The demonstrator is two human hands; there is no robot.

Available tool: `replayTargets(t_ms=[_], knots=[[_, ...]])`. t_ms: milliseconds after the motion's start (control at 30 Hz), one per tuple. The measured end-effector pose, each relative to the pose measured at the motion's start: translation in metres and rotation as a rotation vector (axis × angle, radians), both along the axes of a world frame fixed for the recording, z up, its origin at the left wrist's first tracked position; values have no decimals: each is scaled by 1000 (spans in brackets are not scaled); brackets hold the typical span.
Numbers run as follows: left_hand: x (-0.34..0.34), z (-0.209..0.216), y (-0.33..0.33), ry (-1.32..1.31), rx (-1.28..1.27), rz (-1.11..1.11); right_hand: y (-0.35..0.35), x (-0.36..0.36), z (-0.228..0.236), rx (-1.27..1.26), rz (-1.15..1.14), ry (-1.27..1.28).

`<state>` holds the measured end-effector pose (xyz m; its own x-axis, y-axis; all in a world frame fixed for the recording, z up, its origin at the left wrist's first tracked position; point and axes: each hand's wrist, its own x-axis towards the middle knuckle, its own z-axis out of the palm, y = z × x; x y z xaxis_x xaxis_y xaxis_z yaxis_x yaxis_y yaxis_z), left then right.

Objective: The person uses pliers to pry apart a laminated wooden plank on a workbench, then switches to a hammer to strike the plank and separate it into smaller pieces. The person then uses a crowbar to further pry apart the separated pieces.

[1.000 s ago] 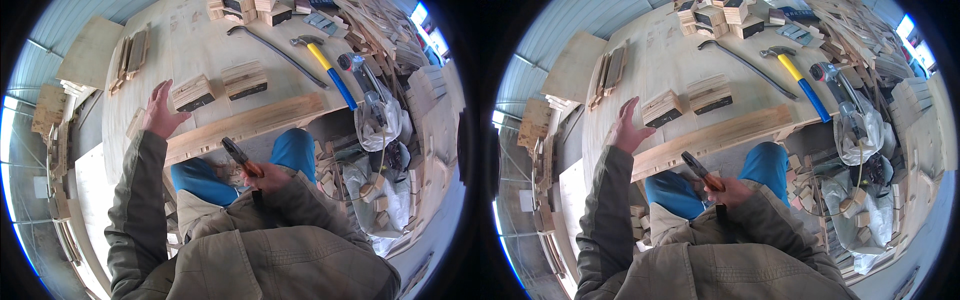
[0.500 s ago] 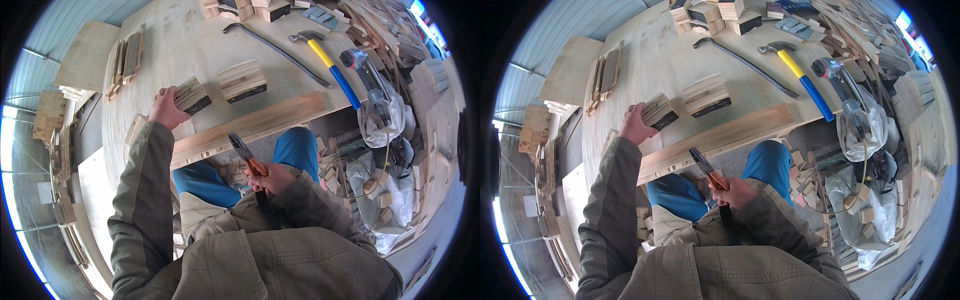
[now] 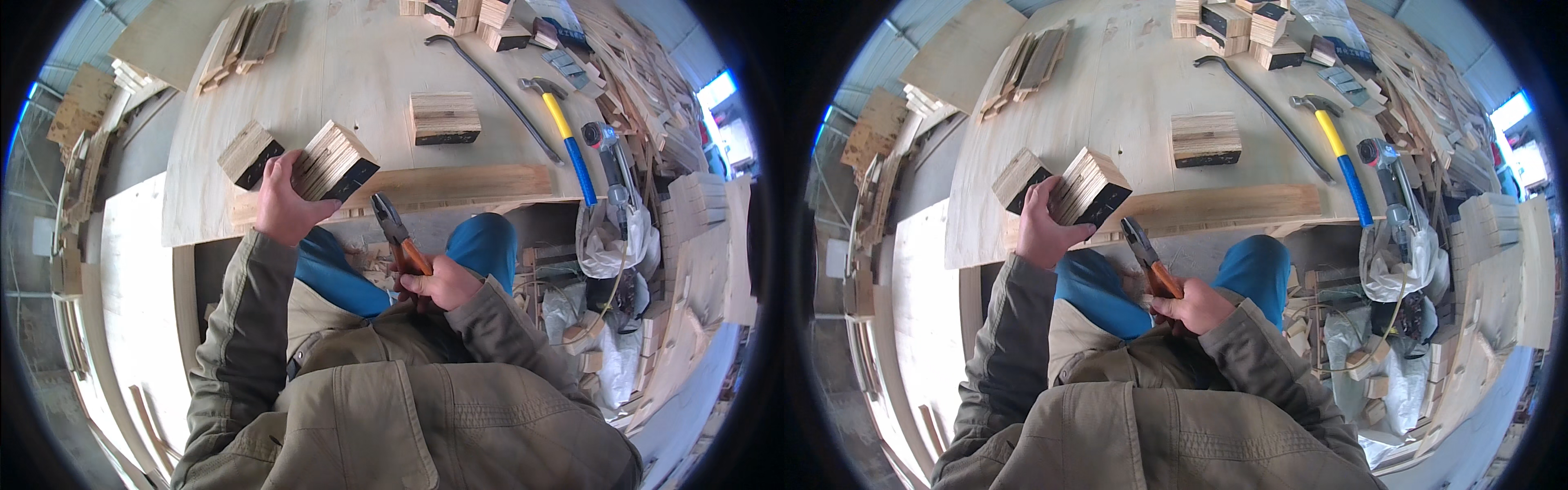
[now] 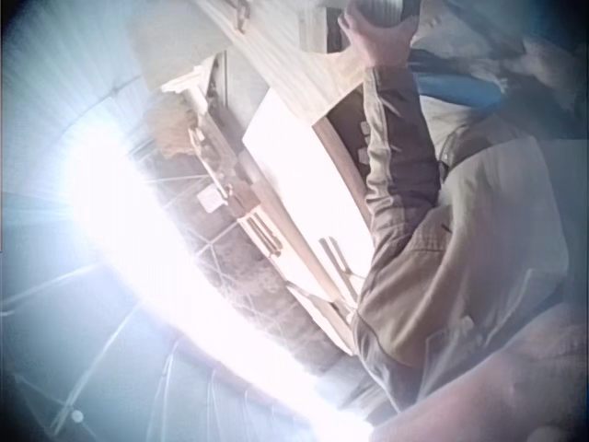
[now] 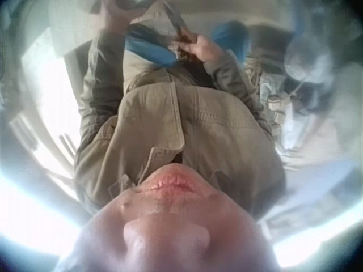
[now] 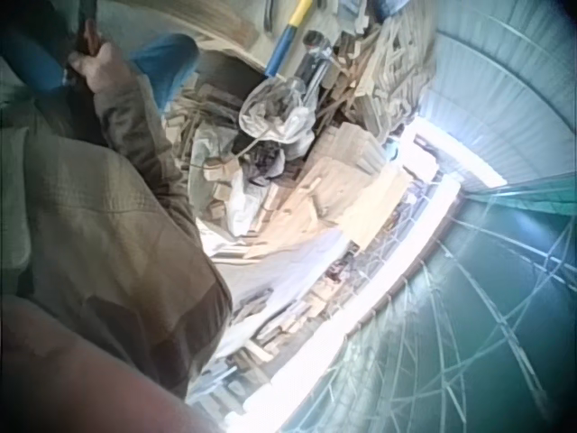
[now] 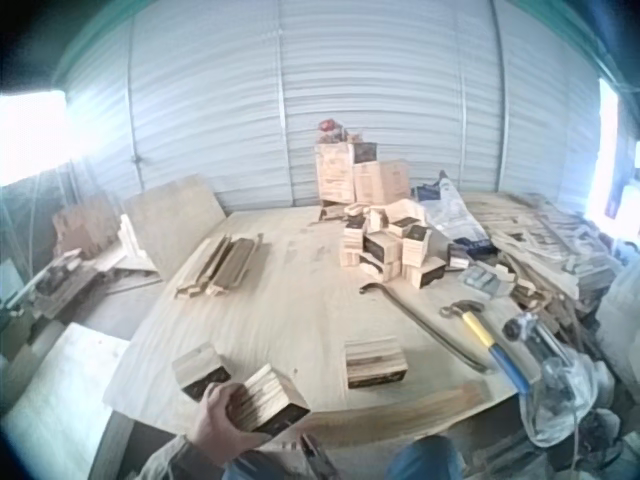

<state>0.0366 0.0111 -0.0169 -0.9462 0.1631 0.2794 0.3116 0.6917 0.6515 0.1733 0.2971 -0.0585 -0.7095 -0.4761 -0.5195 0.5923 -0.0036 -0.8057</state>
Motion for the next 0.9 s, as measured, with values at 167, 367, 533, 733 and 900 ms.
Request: replayTargets(t_ms=[167,367,533,733,900], knots=[[12,5,-7,28,-62,-25,-10,4,-6,145,-18,82],[23,11,-1,-8,-124,-46,-16,9,-10,520,-37,335],[27,11,3,16,-180,-51,-17,11,-2,598,-38,374],[29,12,9,86,-255,-70,-19,12,0,722,-30,431],[31,13,18,118,-294,-54,-18,13,-5,813,-24,453]])
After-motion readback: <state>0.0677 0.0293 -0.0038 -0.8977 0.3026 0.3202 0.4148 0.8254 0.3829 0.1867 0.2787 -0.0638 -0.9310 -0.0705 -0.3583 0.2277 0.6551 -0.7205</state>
